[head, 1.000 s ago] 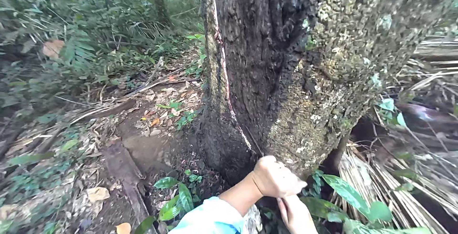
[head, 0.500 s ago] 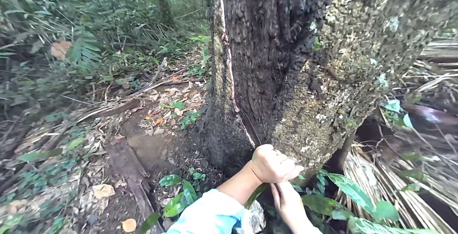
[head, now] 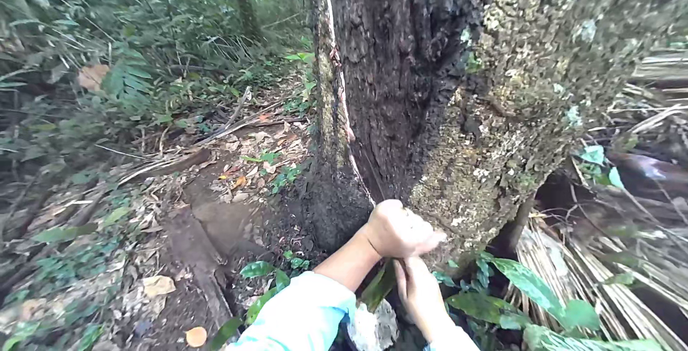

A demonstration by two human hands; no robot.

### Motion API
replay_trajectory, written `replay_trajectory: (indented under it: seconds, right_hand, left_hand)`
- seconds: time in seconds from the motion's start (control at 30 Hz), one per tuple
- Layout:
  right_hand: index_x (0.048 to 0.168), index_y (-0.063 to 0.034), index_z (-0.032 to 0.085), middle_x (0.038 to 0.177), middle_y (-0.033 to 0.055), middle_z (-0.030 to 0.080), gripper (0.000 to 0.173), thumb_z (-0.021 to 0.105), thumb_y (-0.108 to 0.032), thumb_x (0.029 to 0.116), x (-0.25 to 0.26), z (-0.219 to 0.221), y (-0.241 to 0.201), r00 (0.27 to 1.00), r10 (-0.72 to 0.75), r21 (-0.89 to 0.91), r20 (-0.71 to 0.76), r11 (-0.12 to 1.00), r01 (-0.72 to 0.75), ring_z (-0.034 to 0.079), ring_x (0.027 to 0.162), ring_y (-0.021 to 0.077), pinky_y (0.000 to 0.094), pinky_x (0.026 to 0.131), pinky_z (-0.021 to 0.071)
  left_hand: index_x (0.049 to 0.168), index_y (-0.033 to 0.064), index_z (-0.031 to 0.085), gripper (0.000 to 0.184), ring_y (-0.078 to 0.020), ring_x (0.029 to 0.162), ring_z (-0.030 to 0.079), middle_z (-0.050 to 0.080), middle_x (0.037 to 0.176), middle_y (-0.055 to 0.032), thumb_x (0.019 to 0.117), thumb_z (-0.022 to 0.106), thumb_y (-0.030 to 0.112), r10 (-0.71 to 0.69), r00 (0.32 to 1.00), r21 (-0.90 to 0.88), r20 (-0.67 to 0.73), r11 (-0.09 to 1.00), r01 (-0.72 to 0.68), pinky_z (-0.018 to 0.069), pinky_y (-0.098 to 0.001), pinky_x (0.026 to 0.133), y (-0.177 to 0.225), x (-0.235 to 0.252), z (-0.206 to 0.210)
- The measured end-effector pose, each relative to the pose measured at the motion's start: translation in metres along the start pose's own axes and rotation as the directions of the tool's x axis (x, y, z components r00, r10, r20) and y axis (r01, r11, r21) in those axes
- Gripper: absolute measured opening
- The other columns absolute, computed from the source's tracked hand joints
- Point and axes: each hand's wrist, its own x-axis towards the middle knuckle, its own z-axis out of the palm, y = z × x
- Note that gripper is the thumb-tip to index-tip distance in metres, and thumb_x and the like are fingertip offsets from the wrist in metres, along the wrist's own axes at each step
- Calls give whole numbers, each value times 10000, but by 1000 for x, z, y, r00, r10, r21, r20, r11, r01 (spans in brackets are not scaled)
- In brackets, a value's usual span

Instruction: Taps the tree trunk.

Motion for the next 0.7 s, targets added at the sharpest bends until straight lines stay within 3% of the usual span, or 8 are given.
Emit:
replay_trajectory:
  seconds: [0.1, 0.2, 0.33, 0.4, 0.53, 0.6, 0.7]
  right_hand:
    - [1041, 48, 730, 851, 216, 703, 305, 529, -165, 956, -1, -5, 2, 1000, -26, -14, -8, 1000, 26, 729, 694, 347, 454, 575, 597]
    - [1033, 37, 723, 883, 209, 720, 317, 508, -187, 971, -7, -7, 6, 999, -33, -9, 3, 999, 33, 739, 728, 334, 439, 610, 605]
    - [1199, 31, 707, 845, 203, 686, 345, 545, -170, 971, 46, -4, -13, 993, -93, 42, -68, 995, 96, 702, 654, 333, 448, 560, 585]
    - [1241, 5, 710, 821, 174, 681, 361, 550, -182, 976, 61, -4, -16, 981, -171, 73, -94, 981, 178, 682, 628, 288, 396, 550, 571]
    - [1015, -45, 722, 854, 146, 703, 309, 499, -259, 1013, 15, -15, 4, 978, -209, 68, -19, 975, 210, 711, 685, 242, 363, 576, 588]
    - [934, 1, 731, 887, 191, 731, 289, 541, -210, 987, -20, -25, 12, 989, -134, 55, 57, 990, 130, 740, 751, 295, 413, 650, 611]
    - [913, 71, 717, 886, 241, 736, 256, 568, -135, 944, -40, -27, 24, 994, -51, 14, 95, 999, 49, 751, 780, 350, 445, 705, 614]
  left_hand:
    - [553, 108, 517, 450, -159, 425, 461, 480, 461, -21, 966, 566, 279, -10, 1000, 11, -13, 1000, 10, 372, -305, 492, 4, -2, 2]
    - [542, 115, 514, 468, -166, 426, 477, 486, 462, -21, 965, 559, 309, 15, 999, -15, 30, 1000, -14, 375, -315, 481, 7, -2, 1]
    - [556, 101, 540, 447, -179, 455, 553, 534, 479, -44, 970, 567, 266, -56, 996, 134, -73, 989, 66, 452, -332, 507, -28, 31, -16]
    - [559, 89, 544, 429, -165, 444, 510, 512, 473, -40, 961, 573, 234, -81, 988, 164, -129, 981, 102, 407, -316, 503, -40, 34, -23]
    - [563, 127, 529, 449, -172, 479, 544, 536, 495, -24, 980, 558, 291, -99, 995, 139, -1, 985, 98, 451, -330, 554, 7, 5, -29]
    - [575, 126, 550, 423, -162, 478, 533, 538, 502, -14, 972, 585, 268, -51, 997, -1, 58, 999, 51, 431, -312, 529, 31, -13, -19]
    - [587, 108, 560, 380, -163, 473, 507, 524, 503, -18, 943, 611, 232, -5, 997, -108, 73, 994, 13, 383, -303, 509, 41, -26, 4]
